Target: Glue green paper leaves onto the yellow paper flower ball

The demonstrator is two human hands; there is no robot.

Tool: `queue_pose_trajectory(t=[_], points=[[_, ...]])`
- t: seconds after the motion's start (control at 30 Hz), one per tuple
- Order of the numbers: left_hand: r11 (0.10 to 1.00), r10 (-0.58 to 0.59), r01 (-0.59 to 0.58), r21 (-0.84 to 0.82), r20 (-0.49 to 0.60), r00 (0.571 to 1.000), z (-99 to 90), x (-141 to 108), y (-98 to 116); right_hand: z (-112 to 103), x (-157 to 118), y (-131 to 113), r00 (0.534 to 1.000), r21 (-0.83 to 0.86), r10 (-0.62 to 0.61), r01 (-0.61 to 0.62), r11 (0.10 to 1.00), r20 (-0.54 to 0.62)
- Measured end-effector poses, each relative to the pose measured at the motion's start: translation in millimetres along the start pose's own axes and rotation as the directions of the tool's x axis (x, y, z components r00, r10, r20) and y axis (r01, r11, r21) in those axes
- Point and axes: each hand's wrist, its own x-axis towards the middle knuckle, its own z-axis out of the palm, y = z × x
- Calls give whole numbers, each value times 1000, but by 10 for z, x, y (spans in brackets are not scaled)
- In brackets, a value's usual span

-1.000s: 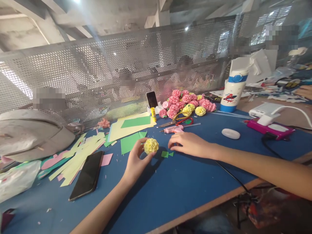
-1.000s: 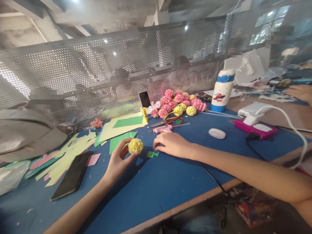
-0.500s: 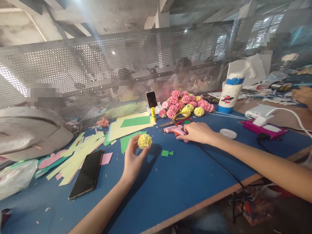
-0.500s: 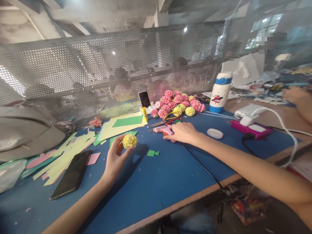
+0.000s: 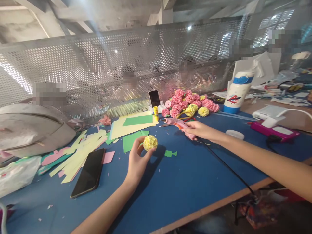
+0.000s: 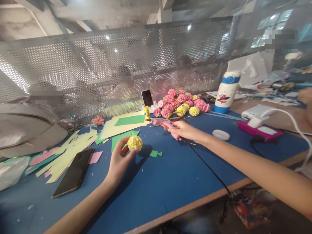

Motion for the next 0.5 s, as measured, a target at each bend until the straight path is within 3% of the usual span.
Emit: queue_pose_trajectory(t=[0.2,0.5], points=[[1000,-25,25,-17,-6,1000,13,2,23,22,-87,-214,993,108,-118,115,987,18],[1000,-4,4,17,-9,1000,24,1,31,57,-156,-300,970,-147,-240,231,962,-45]])
